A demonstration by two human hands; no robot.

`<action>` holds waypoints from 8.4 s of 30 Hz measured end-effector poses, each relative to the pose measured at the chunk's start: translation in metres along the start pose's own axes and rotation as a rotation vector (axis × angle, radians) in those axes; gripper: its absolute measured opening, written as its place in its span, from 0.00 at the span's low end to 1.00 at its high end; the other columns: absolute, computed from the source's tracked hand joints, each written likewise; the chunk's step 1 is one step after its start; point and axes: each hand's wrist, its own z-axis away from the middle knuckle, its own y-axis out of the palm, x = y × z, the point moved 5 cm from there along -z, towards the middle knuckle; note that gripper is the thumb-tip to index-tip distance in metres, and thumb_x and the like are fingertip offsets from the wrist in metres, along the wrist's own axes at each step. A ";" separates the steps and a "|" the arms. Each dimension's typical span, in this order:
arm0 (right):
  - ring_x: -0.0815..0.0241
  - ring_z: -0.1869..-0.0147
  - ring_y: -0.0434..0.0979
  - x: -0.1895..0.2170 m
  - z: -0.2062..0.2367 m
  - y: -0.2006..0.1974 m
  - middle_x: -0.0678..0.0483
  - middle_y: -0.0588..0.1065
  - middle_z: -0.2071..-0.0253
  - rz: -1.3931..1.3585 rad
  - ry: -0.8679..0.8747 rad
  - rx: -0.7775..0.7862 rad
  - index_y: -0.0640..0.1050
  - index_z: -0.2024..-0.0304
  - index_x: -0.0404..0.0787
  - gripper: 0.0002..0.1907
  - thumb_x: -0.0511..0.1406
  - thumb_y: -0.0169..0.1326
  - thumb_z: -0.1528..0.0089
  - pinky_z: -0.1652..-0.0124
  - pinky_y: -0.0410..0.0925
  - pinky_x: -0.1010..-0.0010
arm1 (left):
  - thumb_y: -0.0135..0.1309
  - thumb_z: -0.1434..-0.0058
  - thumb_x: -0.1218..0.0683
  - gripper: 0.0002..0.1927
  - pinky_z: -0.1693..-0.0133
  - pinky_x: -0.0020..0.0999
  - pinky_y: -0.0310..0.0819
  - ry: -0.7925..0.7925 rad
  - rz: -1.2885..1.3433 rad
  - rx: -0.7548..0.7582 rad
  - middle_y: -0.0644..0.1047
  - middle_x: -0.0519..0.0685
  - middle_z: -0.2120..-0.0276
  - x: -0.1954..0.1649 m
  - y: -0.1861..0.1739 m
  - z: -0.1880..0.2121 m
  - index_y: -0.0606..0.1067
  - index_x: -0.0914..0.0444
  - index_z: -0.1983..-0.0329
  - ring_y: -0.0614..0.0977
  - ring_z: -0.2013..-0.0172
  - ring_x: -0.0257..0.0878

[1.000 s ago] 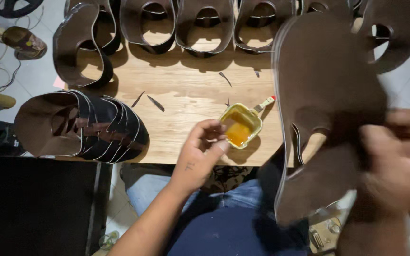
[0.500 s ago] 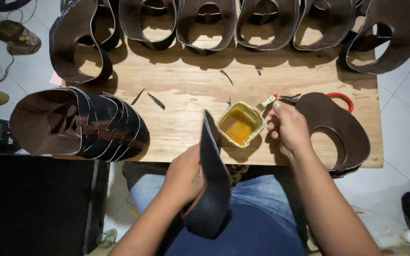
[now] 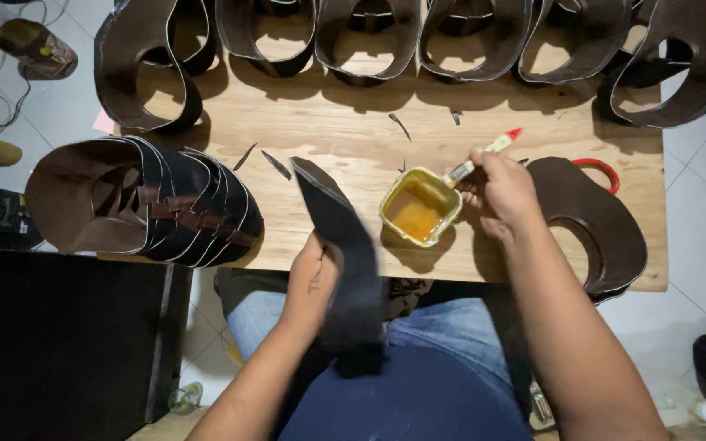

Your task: The person sits at a workbench and uses a brush to apply yellow adhesive from a small container onto the edges of curved shoe upper components. They rotate each component to coat its edge, then set finished pieces on a growing stack of completed uppers on the table.

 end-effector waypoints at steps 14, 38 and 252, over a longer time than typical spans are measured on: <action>0.53 0.48 0.79 0.025 0.053 0.013 0.52 0.80 0.52 0.892 -0.505 0.102 0.83 0.57 0.42 0.10 0.37 0.63 0.40 0.47 0.69 0.65 | 0.45 0.38 0.56 0.33 0.54 0.54 0.72 -0.093 -0.616 0.076 0.79 0.66 0.63 0.005 -0.001 -0.007 0.60 0.62 0.27 0.80 0.58 0.63; 0.60 0.62 0.82 0.030 0.114 0.011 0.46 0.81 0.62 0.586 -0.313 0.032 0.80 0.51 0.33 0.11 0.34 0.56 0.33 0.63 0.74 0.71 | 0.45 0.30 0.56 0.13 0.59 0.33 0.77 -0.165 0.139 0.114 0.80 0.49 0.63 -0.034 0.008 -0.010 0.73 0.70 0.50 0.79 0.63 0.35; 0.65 0.57 0.81 0.023 0.128 0.050 0.51 0.81 0.60 0.654 -0.605 0.214 0.77 0.54 0.32 0.09 0.30 0.59 0.36 0.55 0.73 0.74 | 0.48 0.33 0.50 0.18 0.59 0.31 0.75 -0.245 0.173 0.226 0.81 0.50 0.63 -0.033 0.027 -0.025 0.76 0.68 0.51 0.80 0.62 0.36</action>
